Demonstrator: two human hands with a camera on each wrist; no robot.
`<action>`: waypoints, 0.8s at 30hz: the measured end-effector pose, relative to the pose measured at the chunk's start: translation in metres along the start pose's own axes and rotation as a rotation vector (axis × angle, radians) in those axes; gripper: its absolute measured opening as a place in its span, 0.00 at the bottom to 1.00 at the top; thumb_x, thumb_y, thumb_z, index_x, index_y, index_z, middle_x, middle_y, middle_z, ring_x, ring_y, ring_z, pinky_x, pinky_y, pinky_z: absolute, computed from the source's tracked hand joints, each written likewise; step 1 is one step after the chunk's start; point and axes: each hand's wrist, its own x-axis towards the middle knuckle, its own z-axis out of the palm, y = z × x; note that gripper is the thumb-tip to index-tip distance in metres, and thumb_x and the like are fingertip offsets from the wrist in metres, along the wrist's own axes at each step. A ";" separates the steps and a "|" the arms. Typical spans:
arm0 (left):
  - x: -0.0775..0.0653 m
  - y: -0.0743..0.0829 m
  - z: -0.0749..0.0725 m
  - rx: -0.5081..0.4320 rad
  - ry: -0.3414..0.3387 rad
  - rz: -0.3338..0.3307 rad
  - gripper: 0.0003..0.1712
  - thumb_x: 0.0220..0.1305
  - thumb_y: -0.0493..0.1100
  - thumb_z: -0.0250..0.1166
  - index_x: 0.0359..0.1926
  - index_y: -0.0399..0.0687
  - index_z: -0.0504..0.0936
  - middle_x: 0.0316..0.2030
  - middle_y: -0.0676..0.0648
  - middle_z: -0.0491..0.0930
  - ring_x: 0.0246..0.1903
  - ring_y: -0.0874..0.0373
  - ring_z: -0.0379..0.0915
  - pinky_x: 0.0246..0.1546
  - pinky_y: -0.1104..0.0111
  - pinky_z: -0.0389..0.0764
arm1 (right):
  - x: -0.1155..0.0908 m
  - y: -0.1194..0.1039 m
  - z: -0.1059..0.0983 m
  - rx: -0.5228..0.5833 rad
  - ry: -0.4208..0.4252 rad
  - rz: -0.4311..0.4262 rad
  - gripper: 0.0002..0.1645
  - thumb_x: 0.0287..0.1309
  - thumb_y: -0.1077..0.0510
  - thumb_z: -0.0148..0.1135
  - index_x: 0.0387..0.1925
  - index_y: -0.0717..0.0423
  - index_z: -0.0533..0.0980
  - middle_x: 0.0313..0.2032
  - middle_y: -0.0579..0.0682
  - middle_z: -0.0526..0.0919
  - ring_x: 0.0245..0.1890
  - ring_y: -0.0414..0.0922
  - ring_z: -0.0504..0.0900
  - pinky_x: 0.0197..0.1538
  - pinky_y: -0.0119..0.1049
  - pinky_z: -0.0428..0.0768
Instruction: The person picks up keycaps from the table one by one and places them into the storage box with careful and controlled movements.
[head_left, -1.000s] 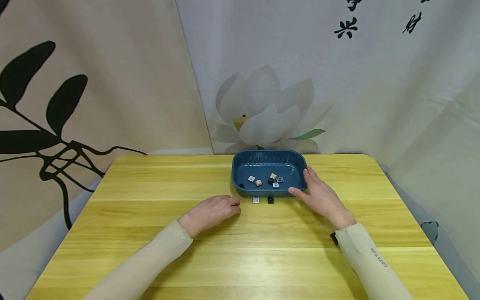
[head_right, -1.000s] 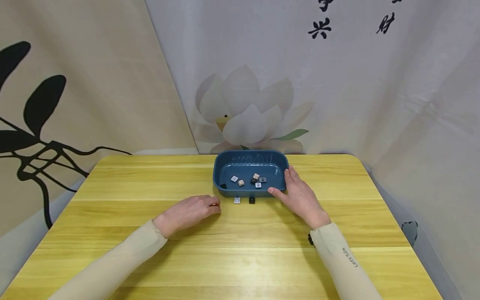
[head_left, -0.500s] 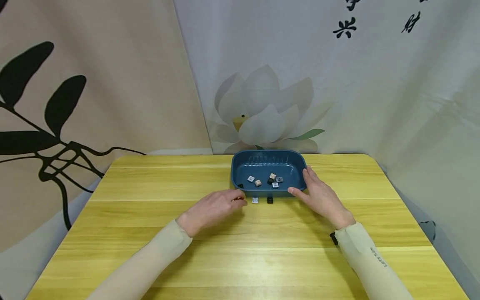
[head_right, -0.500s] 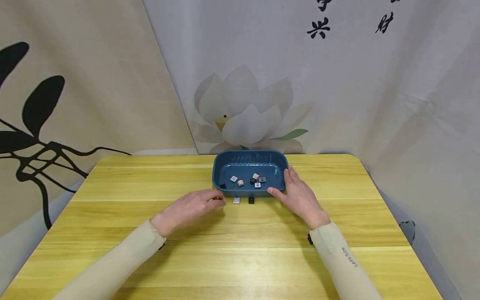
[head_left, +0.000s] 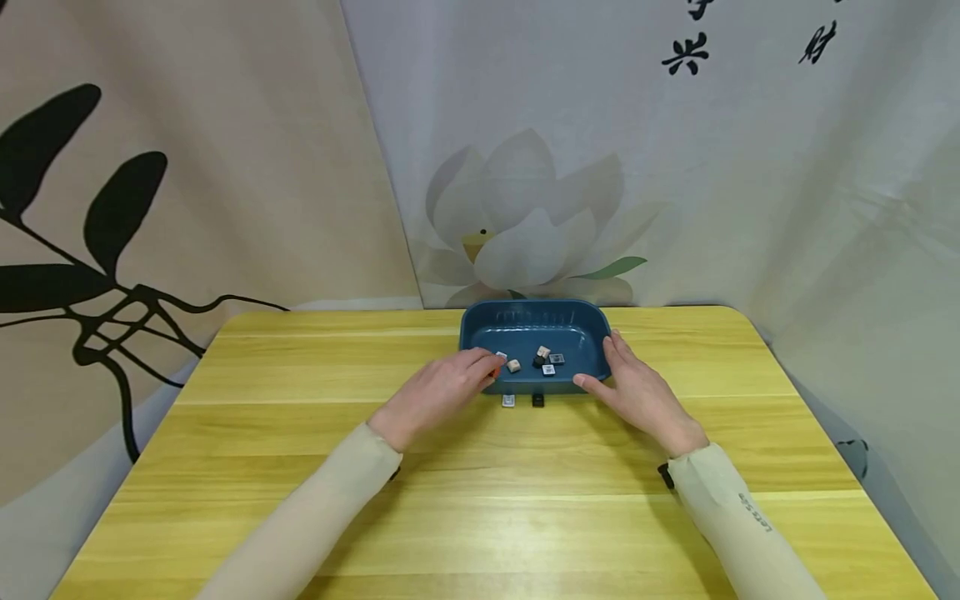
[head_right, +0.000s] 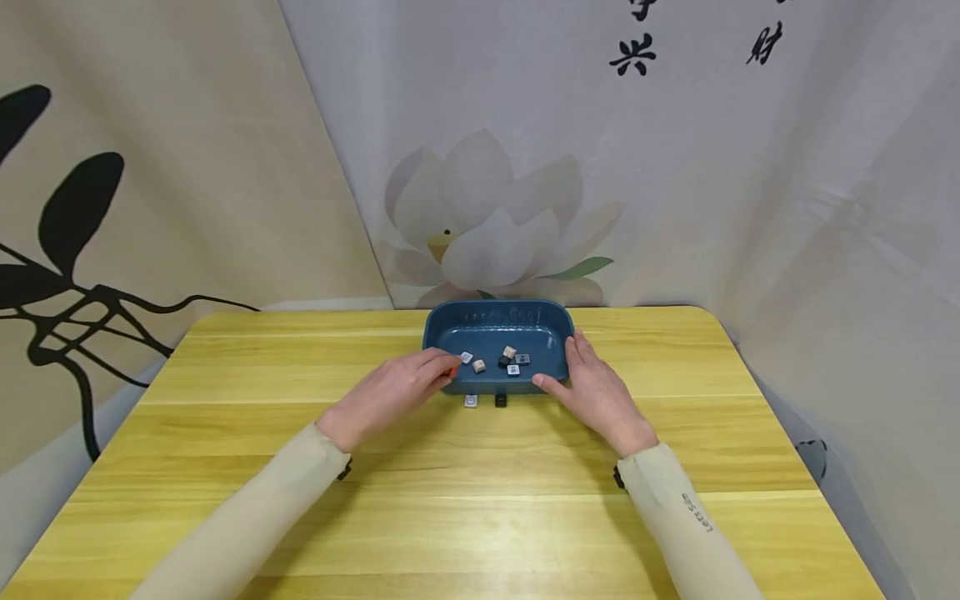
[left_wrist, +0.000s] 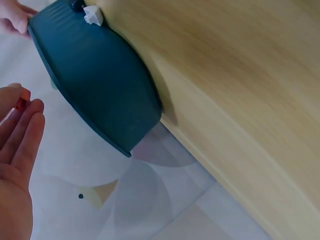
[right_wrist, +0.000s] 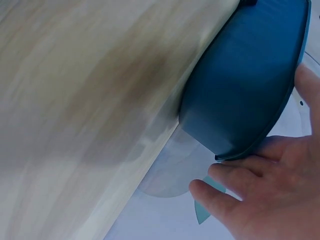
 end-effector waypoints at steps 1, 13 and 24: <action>0.003 0.000 0.000 -0.007 -0.005 -0.021 0.20 0.64 0.35 0.74 0.56 0.44 0.83 0.47 0.48 0.84 0.43 0.59 0.82 0.47 0.69 0.85 | 0.000 0.000 0.000 -0.002 -0.001 0.001 0.66 0.68 0.21 0.48 0.79 0.71 0.47 0.80 0.68 0.43 0.78 0.67 0.51 0.74 0.62 0.59; 0.023 -0.006 0.013 -0.113 -0.002 -0.120 0.09 0.70 0.37 0.69 0.50 0.45 0.84 0.46 0.50 0.83 0.43 0.60 0.81 0.48 0.71 0.83 | -0.001 0.000 -0.001 0.002 0.010 0.004 0.63 0.69 0.24 0.51 0.79 0.72 0.48 0.80 0.68 0.44 0.78 0.66 0.51 0.74 0.61 0.59; 0.039 -0.004 0.019 -0.069 -0.060 -0.244 0.10 0.67 0.38 0.72 0.48 0.42 0.88 0.42 0.47 0.84 0.40 0.57 0.82 0.46 0.69 0.85 | 0.000 -0.001 -0.002 0.001 -0.008 0.014 0.67 0.67 0.21 0.48 0.79 0.72 0.47 0.80 0.68 0.42 0.78 0.66 0.51 0.74 0.61 0.58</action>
